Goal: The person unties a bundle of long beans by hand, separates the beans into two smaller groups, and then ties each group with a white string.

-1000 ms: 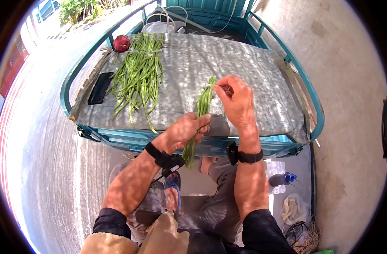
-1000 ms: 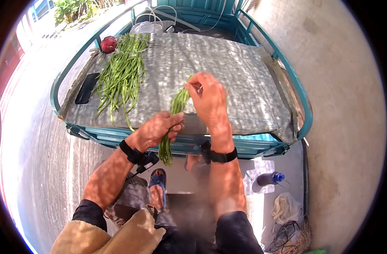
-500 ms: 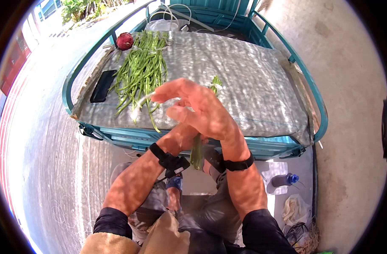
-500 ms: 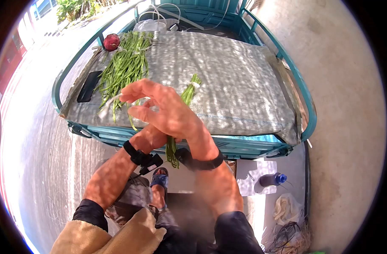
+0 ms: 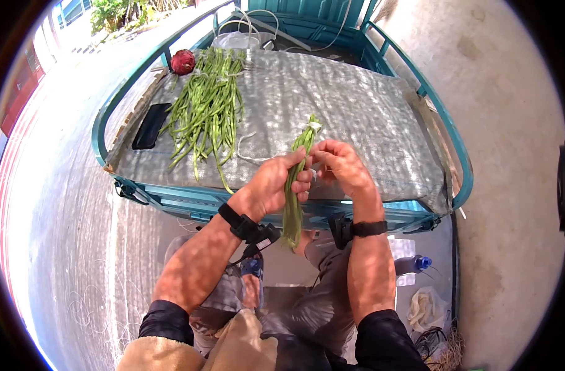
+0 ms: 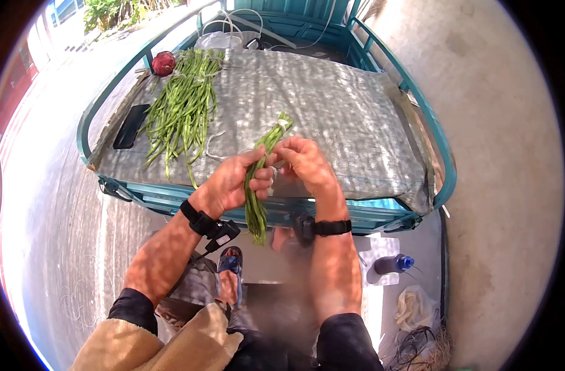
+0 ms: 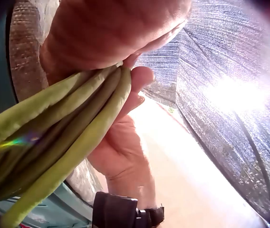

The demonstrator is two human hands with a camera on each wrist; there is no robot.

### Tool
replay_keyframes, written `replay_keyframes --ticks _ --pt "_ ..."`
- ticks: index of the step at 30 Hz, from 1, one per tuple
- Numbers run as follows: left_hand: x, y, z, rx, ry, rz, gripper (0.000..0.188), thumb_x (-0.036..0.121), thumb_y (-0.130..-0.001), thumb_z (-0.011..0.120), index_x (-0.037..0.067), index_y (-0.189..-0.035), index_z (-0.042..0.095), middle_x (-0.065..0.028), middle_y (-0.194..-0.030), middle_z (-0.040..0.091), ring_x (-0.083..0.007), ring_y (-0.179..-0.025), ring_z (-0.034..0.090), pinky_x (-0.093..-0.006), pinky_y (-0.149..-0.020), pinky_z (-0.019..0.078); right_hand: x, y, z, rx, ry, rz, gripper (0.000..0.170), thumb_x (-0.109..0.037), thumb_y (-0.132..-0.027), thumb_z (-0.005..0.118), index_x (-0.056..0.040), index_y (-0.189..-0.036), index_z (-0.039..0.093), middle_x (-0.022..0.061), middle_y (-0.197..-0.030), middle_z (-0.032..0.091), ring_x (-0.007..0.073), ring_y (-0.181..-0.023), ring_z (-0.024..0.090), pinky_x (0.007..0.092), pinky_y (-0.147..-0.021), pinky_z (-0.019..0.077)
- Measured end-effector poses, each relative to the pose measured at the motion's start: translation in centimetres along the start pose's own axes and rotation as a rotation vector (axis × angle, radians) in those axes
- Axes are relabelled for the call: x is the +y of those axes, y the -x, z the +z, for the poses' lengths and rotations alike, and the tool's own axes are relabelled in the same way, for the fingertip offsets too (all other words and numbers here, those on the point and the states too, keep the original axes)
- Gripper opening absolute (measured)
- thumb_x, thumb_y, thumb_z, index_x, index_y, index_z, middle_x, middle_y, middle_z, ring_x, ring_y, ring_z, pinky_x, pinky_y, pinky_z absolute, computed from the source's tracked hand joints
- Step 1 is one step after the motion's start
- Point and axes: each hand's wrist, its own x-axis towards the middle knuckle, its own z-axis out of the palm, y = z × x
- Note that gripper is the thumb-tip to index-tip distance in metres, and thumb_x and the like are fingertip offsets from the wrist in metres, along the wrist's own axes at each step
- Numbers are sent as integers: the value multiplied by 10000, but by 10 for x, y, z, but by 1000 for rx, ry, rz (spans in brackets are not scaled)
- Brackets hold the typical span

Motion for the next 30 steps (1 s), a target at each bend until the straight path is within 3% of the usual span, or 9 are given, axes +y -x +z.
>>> replay_keyframes --ticks 3,5,10,12,15,19,22,25,30 --pt "8 5 9 11 -9 38 371 421 -1117 514 57 -1065 569 39 -745 458 -80 -586 426 -281 -625 459 11 -9 10 -126 -278 20 177 -137 -999 650 -27 -1137 663 18 -911 671 119 -730 628 271 -611 497" --pt "11 3 -2 -83 75 57 394 425 -1124 496 43 -1058 564 41 -734 428 -82 -578 424 -281 -631 473 18 -13 14 -175 -480 45 231 -146 -1038 601 -9 -1225 608 31 -907 656 124 -702 606 272 -596 481" --pt "15 2 5 -184 198 35 389 416 -1138 460 53 -1041 557 43 -710 381 -87 -566 417 -278 -575 410 19 -19 34 -638 -923 165 285 -231 -1081 547 -45 -1296 570 -15 -837 535 132 -689 586 265 -581 429" --pt "15 3 7 -191 189 58 384 411 -1140 456 54 -1058 573 42 -713 385 -89 -567 419 -283 -569 393 17 -22 36 -742 -1007 165 310 -278 -1083 553 -63 -1305 567 -28 -817 475 141 -690 586 262 -584 420" --pt "17 5 8 -226 167 59 373 407 -1137 465 63 -1083 599 41 -723 407 -90 -570 422 -285 -564 385 14 -22 37 -659 -883 108 352 -335 -1073 584 -82 -1316 565 -46 -811 438 135 -702 587 254 -586 414" --pt "19 15 12 -239 180 64 362 406 -1131 481 75 -1111 625 37 -729 440 -82 -564 420 -280 -554 381 24 -21 32 -468 -704 52 380 -333 -1033 657 -78 -1304 578 -53 -870 523 89 -717 579 242 -585 413" --pt "27 26 14 -154 84 18 353 402 -1128 486 78 -1120 626 30 -739 469 -79 -551 411 -273 -565 390 8 -10 21 -324 -405 -37 322 -304 -997 705 -67 -1202 632 -29 -906 591 67 -710 563 235 -586 411" --pt "30 28 11 -189 49 -29 359 407 -1124 491 74 -1117 626 26 -749 487 -73 -544 407 -271 -573 400 -7 2 4 -274 -123 -112 250 -291 -977 721 -57 -1059 685 -14 -868 618 55 -702 540 229 -585 401" --pt "28 21 2 -10 -199 -7 323 385 -1096 568 67 -1078 616 12 -751 504 -84 -550 428 -278 -561 409 -12 10 -14 -183 187 -147 196 -250 -1013 695 -58 -1041 722 -54 -783 599 35 -683 514 209 -572 360"
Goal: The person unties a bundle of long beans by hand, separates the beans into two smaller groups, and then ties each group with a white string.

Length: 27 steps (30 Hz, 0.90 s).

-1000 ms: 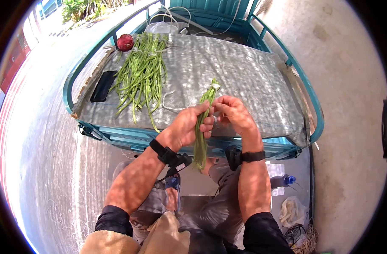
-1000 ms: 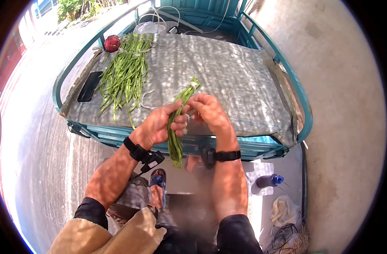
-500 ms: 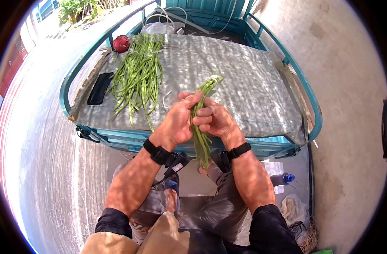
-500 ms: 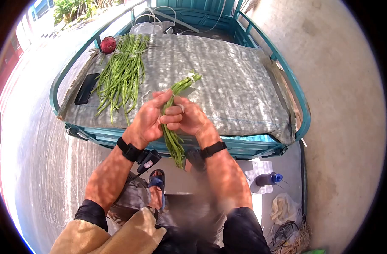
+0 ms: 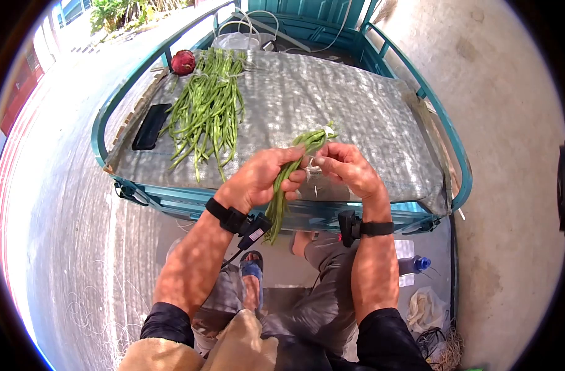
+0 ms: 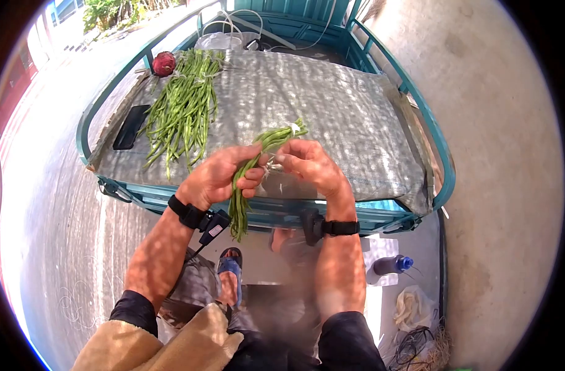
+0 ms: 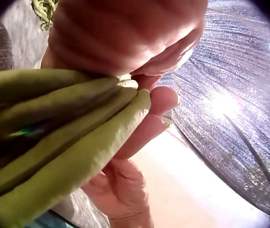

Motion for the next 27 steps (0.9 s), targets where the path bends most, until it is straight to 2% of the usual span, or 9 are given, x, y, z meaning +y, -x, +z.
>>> replay_keyframes --ticks 5,11,14,16,19,22,25,27 --pt "-4 -6 3 143 -219 66 261 298 -1058 630 56 -964 602 -8 -748 524 -111 -559 460 -298 -545 421 -18 8 7 69 285 -72 195 -222 -969 711 -28 -948 724 -33 -743 608 54 -664 524 247 -583 400" --pt "-9 -13 6 254 -547 140 275 247 -1039 617 50 -851 579 -21 -731 536 -134 -567 496 -323 -551 442 -16 12 2 70 363 -129 224 -213 -943 733 10 -937 722 -3 -746 628 81 -697 577 268 -627 451" --pt "-13 -18 -5 309 -702 168 307 267 -1040 618 41 -836 580 -19 -707 538 -138 -572 515 -326 -550 445 -28 19 4 71 292 -85 215 -205 -940 734 9 -936 723 -1 -744 633 80 -705 589 264 -637 458" --pt "-14 -21 -9 329 -758 167 327 283 -1040 612 30 -835 584 -16 -689 542 -140 -565 522 -328 -537 441 -28 19 3 57 327 -132 205 -197 -941 732 7 -936 724 -4 -740 634 76 -701 590 258 -638 460" --pt "-17 -21 -12 272 -942 305 353 299 -1038 603 16 -827 593 -15 -659 557 -141 -539 526 -326 -511 427 -36 22 8 64 239 -115 189 -189 -945 729 0 -938 728 -5 -743 645 63 -698 586 250 -637 457" --pt "-24 -23 -14 336 -884 294 348 297 -1025 609 15 -822 598 -23 -645 573 -133 -524 532 -322 -491 416 -43 23 15 85 145 -135 174 -168 -962 720 6 -946 728 15 -762 669 78 -732 632 268 -680 506" --pt "-28 -28 -6 424 -1035 319 326 298 -1008 620 26 -830 607 -18 -647 568 -121 -534 534 -306 -494 408 -55 22 23 100 91 -164 174 -156 -976 721 17 -960 730 32 -783 693 93 -761 668 276 -706 539" --pt "-35 -27 -3 374 -1010 430 295 310 -997 630 36 -887 617 -1 -651 540 -113 -532 510 -292 -495 399 -58 17 30 95 46 -161 181 -157 -979 727 24 -974 733 41 -794 709 102 -773 679 276 -707 545"
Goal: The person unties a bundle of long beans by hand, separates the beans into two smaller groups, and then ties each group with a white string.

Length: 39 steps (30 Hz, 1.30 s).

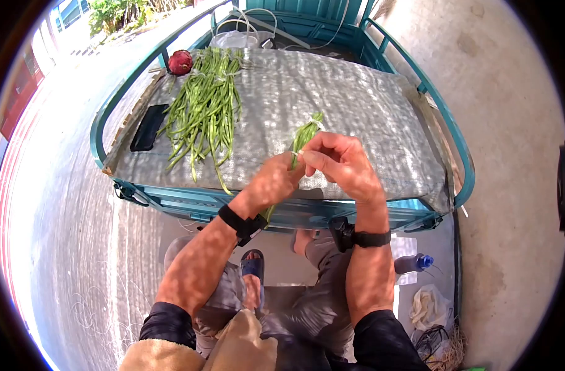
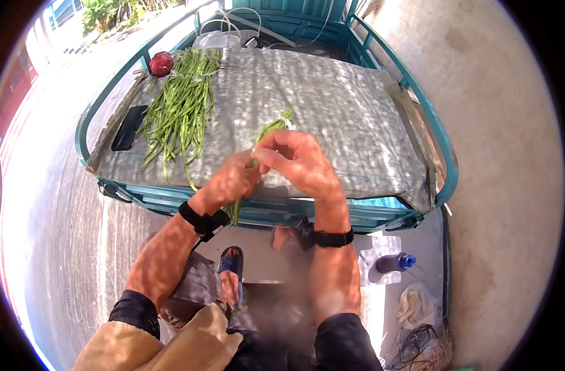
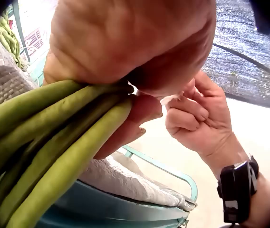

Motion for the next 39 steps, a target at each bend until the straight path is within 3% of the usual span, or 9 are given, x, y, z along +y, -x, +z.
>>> replay_keyframes --ticks 6,10,12,15,19,23,27,32,39 --pt "-40 0 8 -206 511 369 290 365 -1036 572 77 -1007 575 17 -701 463 -100 -556 444 -276 -517 392 -3 -3 15 -136 -397 -171 256 -196 -1013 684 37 -1114 716 133 -963 746 130 -774 688 256 -659 534" --pt "10 0 2 -169 590 -397 400 489 -1088 499 105 -986 550 9 -735 469 -111 -564 437 -295 -536 399 4 0 5 -72 -787 -347 311 -235 -1033 644 37 -1178 686 183 -1103 727 58 -647 560 212 -541 429" --pt "19 1 -1 -146 687 -456 451 542 -1089 482 109 -984 553 14 -729 468 -115 -548 420 -297 -540 398 19 -3 -6 140 -759 -242 292 -243 -1026 646 30 -1121 687 142 -1033 728 8 -557 386 207 -476 318" --pt "26 2 -7 -150 803 -466 472 557 -1099 450 114 -981 560 24 -720 457 -109 -532 392 -293 -541 393 51 -10 -26 224 -567 58 243 -227 -1014 641 2 -1071 699 89 -942 722 8 -532 388 210 -472 315" --pt "25 -2 -8 -215 994 -442 475 550 -1106 436 113 -985 577 40 -703 433 -88 -517 359 -274 -530 363 72 -16 -20 119 -10 253 237 -203 -1012 617 0 -1076 724 37 -866 693 61 -529 481 239 -470 358" --pt "22 -5 -9 -357 1213 -404 481 553 -1108 432 112 -1008 595 50 -700 432 -66 -513 353 -256 -519 333 95 -26 7 41 -409 311 280 -181 -1034 558 18 -1208 647 103 -897 692 154 -634 638 286 -511 471" --pt "24 -2 -14 -461 1335 -332 495 550 -1116 407 103 -1024 598 51 -694 435 -64 -507 360 -255 -513 333 75 -28 18 -83 -862 395 83 -127 -1030 497 -53 -1030 535 226 -977 674 406 -889 764 455 -668 627" --pt "28 2 -20 -539 1416 -306 505 540 -1129 369 88 -1041 578 45 -682 428 -71 -501 372 -263 -509 343 109 -34 20 -312 -1047 215 266 -351 -1029 668 -122 -1037 532 150 -1008 707 353 -896 761 478 -755 623" --pt "24 1 -31 -540 1406 -320 496 540 -1124 387 93 -1015 572 31 -657 442 -84 -486 386 -266 -511 350 75 -30 14 -132 -644 220 232 -222 -1001 645 -21 -1116 658 72 -962 700 160 -756 658 341 -704 561"
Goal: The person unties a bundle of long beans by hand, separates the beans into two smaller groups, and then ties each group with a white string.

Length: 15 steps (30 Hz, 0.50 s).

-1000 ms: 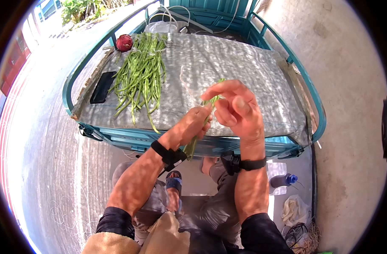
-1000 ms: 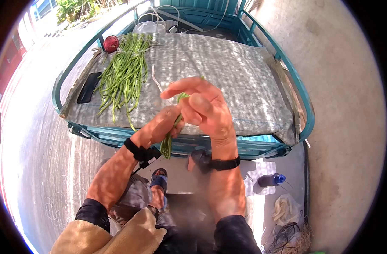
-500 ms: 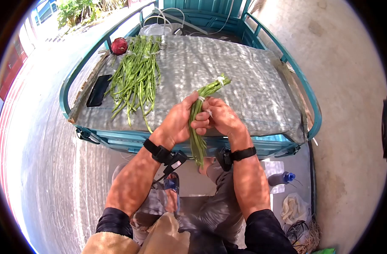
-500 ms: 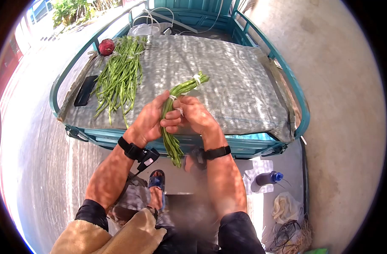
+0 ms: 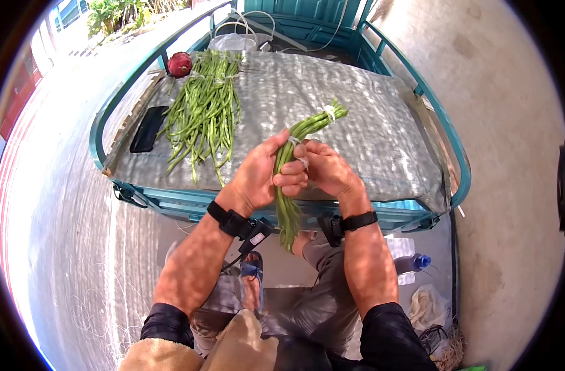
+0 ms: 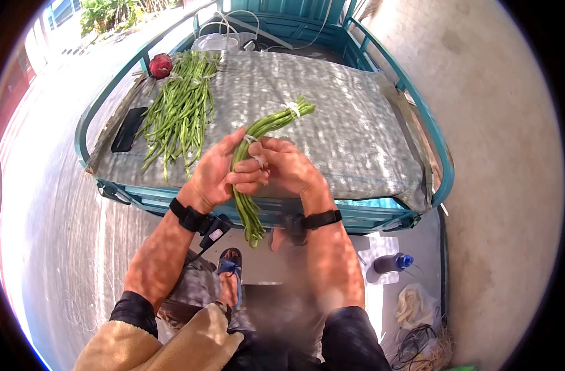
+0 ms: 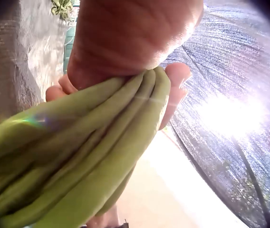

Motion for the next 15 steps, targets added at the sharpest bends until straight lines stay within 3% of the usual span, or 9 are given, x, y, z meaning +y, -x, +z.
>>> replay_keyframes --ticks 3,7,9,15 --pt "5 2 -1 158 -106 -7 498 544 -1114 419 95 -979 586 21 -654 469 -92 -474 394 -270 -509 366 -21 13 5 127 399 29 219 -225 -983 663 -26 -1045 727 35 -864 696 147 -708 621 328 -656 518" --pt "0 0 4 512 -423 -38 500 540 -1106 450 96 -931 602 4 -665 521 -105 -463 424 -287 -490 402 -21 16 10 199 791 -112 203 -190 -947 652 -14 -954 752 46 -794 707 140 -687 610 338 -652 509" --pt "0 -2 -3 520 -506 -21 504 543 -1105 452 97 -925 605 -9 -674 541 -110 -462 443 -299 -477 420 -17 16 13 233 838 -231 207 -174 -928 639 0 -959 747 66 -784 710 144 -689 622 348 -658 514" --pt "-9 -7 4 598 -670 73 478 524 -1096 496 68 -997 598 -34 -690 563 -127 -457 484 -324 -466 456 -23 19 10 298 1029 -288 159 -130 -914 667 22 -935 711 58 -736 659 118 -695 593 325 -656 490"
